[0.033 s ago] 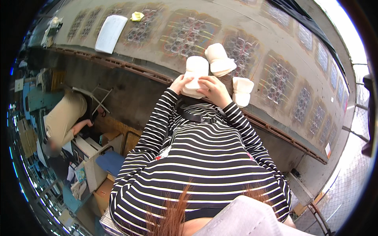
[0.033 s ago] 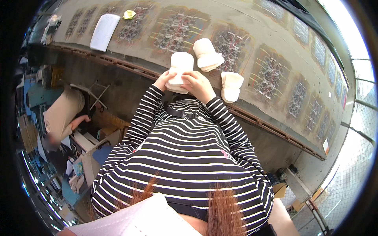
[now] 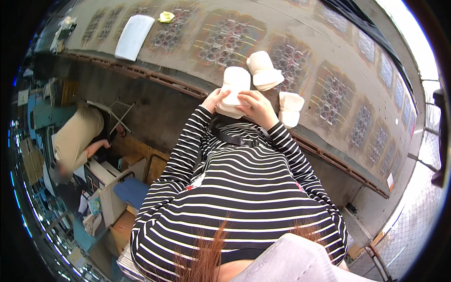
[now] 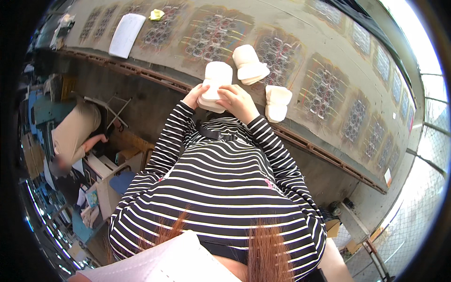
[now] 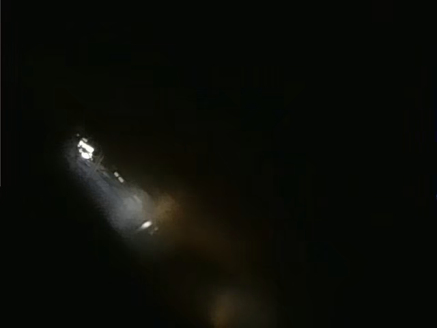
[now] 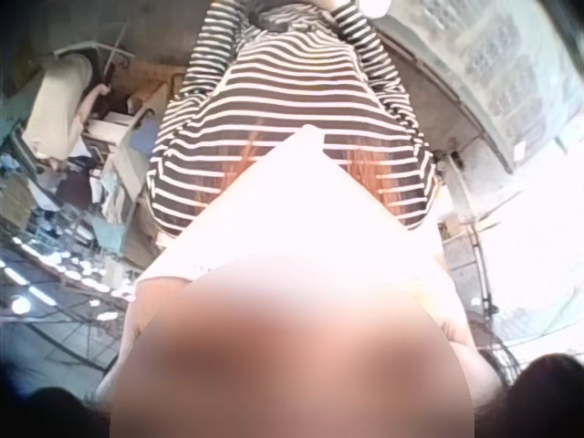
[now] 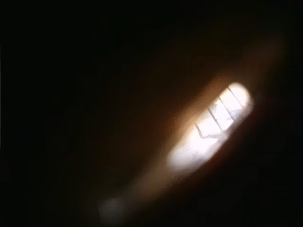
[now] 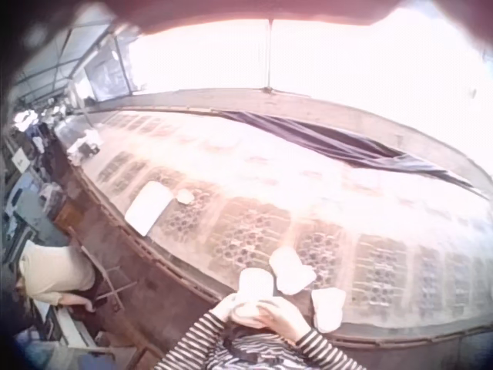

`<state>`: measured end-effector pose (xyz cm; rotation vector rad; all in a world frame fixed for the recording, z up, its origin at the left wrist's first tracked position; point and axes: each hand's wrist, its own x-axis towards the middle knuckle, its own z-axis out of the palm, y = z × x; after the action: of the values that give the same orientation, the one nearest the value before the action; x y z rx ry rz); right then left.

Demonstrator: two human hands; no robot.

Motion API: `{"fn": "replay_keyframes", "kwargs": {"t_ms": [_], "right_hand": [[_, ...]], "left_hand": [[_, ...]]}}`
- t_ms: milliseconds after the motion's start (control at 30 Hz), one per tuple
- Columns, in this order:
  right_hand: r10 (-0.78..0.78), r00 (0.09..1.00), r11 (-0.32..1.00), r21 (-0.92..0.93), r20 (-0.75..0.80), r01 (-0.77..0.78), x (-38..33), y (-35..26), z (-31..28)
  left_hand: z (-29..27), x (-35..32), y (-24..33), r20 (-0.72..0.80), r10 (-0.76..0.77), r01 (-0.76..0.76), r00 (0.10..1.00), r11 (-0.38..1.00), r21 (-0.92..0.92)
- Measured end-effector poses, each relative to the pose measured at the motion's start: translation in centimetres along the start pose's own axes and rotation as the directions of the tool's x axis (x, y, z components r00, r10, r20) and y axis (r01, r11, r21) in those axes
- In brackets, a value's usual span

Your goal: The person folds a stack of white fabric items on a workbench, separating them into smaller bundles and placing them on the table. The person then picks up a yellow cloth and wipes the workbench surface.

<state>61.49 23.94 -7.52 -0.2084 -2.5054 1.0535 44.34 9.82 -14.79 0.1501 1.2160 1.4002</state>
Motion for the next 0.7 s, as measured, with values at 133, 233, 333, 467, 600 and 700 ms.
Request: {"fn": "replay_keyframes", "kwargs": {"t_ms": [133, 233, 333, 467, 600, 700], "right_hand": [[-0.018, 1.000, 0.997, 0.074, 0.000, 0.018, 0.7, -2.0, -0.6], [0.014, 1.000, 0.995, 0.101, 0.020, -0.016, 1.2, -3.5, -0.8], [-0.028, 0.999, 0.999, 0.029, 0.024, 0.028, 1.7, -5.2, -0.8], [0.066, 0.992, 0.958, 0.273, 0.104, -0.092, 1.2, -5.2, -0.4], [0.183, 0.916, 0.647, 0.657, 0.357, -0.386, 1.7, -5.9, -1.5], [0.407, 0.771, 0.304, 0.724, 0.489, -0.620, 1.5, -6.4, -1.3]], "left_hand": [[0.7, -4.7, 2.1, 0.119, -0.024, 0.053, 0.993, 0.966, -0.253], [-0.1, -5.4, 2.0, 0.119, 0.099, -0.097, 0.988, 0.995, -0.024], [-0.8, -6.0, 1.4, 0.111, 0.206, -0.215, 0.972, 0.974, 0.072], [-1.2, -7.5, 1.5, 0.130, 0.211, -0.219, 0.969, 0.974, 0.053], [-0.6, -9.6, 1.7, 0.122, 0.163, -0.152, 0.979, 0.984, -0.092], [-0.7, -10.2, 2.1, 0.108, 0.172, -0.186, 0.979, 0.973, 0.137]]}}
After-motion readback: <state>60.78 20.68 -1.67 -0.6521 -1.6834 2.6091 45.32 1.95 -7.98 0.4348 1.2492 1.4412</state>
